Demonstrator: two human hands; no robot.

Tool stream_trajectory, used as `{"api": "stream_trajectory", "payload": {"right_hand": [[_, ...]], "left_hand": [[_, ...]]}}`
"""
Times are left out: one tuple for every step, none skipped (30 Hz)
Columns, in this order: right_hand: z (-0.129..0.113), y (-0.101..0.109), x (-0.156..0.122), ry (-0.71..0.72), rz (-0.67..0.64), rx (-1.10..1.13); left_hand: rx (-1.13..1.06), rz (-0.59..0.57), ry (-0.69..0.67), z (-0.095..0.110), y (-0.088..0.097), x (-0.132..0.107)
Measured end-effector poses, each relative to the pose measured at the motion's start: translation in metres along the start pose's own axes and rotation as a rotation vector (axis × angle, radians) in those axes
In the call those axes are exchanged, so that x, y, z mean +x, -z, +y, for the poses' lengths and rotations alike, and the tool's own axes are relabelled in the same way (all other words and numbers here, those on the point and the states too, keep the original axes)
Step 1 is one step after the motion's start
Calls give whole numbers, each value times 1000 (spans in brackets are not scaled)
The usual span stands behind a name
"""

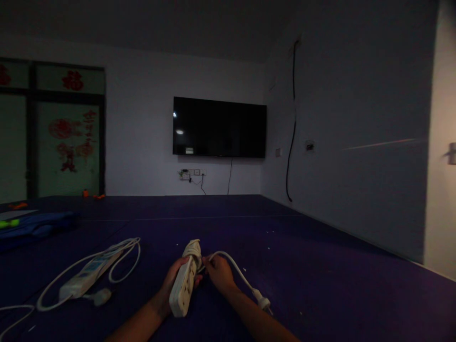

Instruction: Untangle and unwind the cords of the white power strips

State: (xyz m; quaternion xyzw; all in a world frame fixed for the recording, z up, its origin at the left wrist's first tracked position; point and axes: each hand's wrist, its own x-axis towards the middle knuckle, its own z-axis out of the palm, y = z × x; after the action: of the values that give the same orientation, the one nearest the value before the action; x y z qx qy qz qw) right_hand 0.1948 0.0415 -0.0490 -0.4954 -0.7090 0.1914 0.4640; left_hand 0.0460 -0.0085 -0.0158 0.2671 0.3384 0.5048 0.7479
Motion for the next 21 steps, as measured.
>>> {"api": "stream_trajectory", "payload": {"right_hand": [[0,-1,0,14,-15,-13],[0,-2,-1,23,-23,-23],[1,-3,-1,27,-26,-32],[2,-4,-1,30,-27,-43],[3,-5,-1,32,-28,-56],[4,-6,-1,32,-28,-69],[4,-6,-1,29,-27,-81],[4,-6,-1,26,-28,-93],[4,-6,-2,25,-27,-102],[3,-5,-2,27,-23,-107],[1,-4,-2,32,-17,-108],[-1,-3,-3,39,-9,-105],[-3,-2,-4,46,1,-100],[-5,0,-4,50,14,-94],[-6,0,-4,48,30,-85],[-7,1,-5,42,45,-74],[-7,1,-5,33,60,-58],[-7,1,-5,22,77,-35],[-6,1,-4,9,97,-7],[-5,0,-4,-4,119,24],[-4,0,-4,-15,141,56]], "left_hand": [[-5,-25,6,1,1,0],[-11,-48,11,1,2,0],[-17,-65,13,1,4,1],[-19,-75,15,2,5,1],[-19,-80,15,2,6,2],[-18,-82,13,2,6,2],[-16,-81,12,2,7,3],[-14,-79,12,1,7,4],[-12,-74,14,1,8,5],[-12,-65,14,0,8,6],[-16,-52,11,0,8,7],[-22,-39,4,-1,8,8],[-30,-28,-6,-1,7,10],[-39,-23,-17,-2,7,11],[-48,-22,-26,-2,7,12],[-53,-29,-29,-2,7,13],[-52,-38,-25,-3,6,14],[-47,-48,-20,-3,6,14],[-40,-62,-14,-3,6,14],[-31,-76,-7,-3,7,13],[-22,-93,0,-4,7,13]]}}
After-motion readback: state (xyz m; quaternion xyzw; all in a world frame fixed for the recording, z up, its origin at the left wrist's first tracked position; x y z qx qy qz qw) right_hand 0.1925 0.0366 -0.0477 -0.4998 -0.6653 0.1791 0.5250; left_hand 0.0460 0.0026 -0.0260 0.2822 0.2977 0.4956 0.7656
